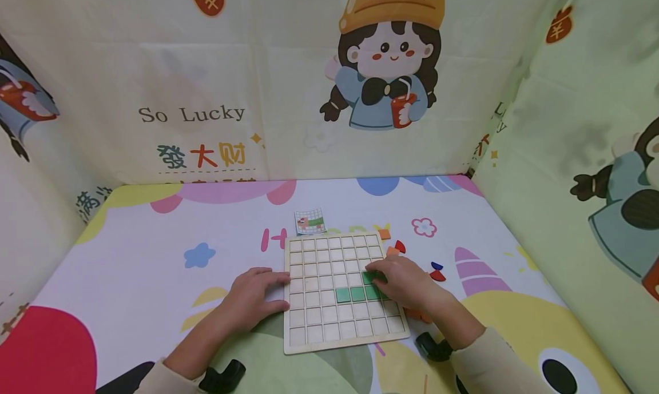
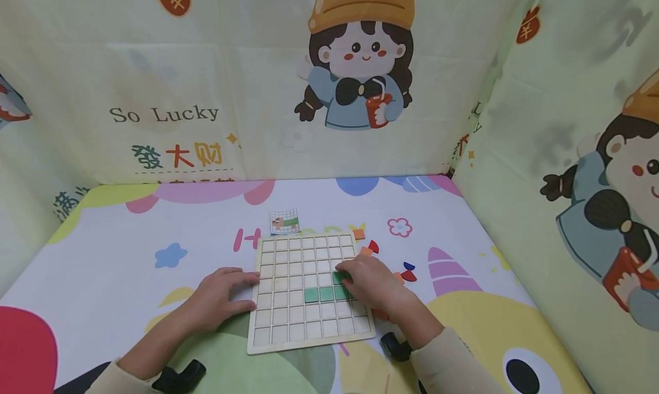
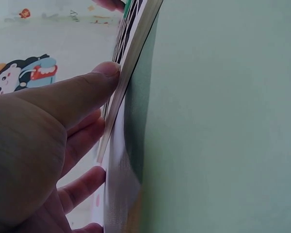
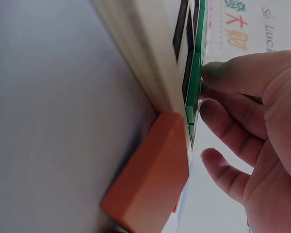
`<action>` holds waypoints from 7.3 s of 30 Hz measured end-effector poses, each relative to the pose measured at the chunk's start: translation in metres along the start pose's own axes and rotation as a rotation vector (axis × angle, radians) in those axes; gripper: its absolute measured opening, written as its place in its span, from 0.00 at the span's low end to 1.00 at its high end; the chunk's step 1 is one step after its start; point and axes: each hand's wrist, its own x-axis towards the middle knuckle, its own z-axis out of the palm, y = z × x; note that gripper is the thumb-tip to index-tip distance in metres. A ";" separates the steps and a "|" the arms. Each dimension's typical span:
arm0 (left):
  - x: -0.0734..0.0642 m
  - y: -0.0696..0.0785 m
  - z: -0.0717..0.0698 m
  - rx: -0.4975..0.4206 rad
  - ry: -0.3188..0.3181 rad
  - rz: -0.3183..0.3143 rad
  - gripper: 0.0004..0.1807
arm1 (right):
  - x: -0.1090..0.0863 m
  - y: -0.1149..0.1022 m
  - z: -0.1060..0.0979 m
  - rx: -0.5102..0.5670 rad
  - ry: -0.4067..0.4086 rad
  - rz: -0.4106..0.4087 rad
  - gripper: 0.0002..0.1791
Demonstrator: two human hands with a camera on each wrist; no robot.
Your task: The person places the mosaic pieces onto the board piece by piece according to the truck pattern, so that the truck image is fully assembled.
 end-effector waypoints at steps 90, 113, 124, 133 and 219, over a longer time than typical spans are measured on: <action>-0.002 0.001 -0.001 -0.021 0.006 -0.002 0.26 | -0.023 0.055 -0.017 0.093 -0.007 0.188 0.18; -0.001 -0.002 0.000 -0.017 0.012 0.020 0.26 | -0.020 0.050 -0.016 0.041 -0.022 0.231 0.13; -0.001 -0.003 0.001 -0.023 0.016 0.017 0.26 | -0.020 0.052 -0.014 0.012 -0.001 0.181 0.15; -0.002 -0.001 0.000 -0.022 0.005 -0.001 0.26 | -0.017 0.050 -0.012 0.020 0.012 0.176 0.17; -0.001 -0.001 0.002 -0.022 0.001 -0.019 0.26 | 0.010 -0.006 0.002 0.132 0.058 0.027 0.20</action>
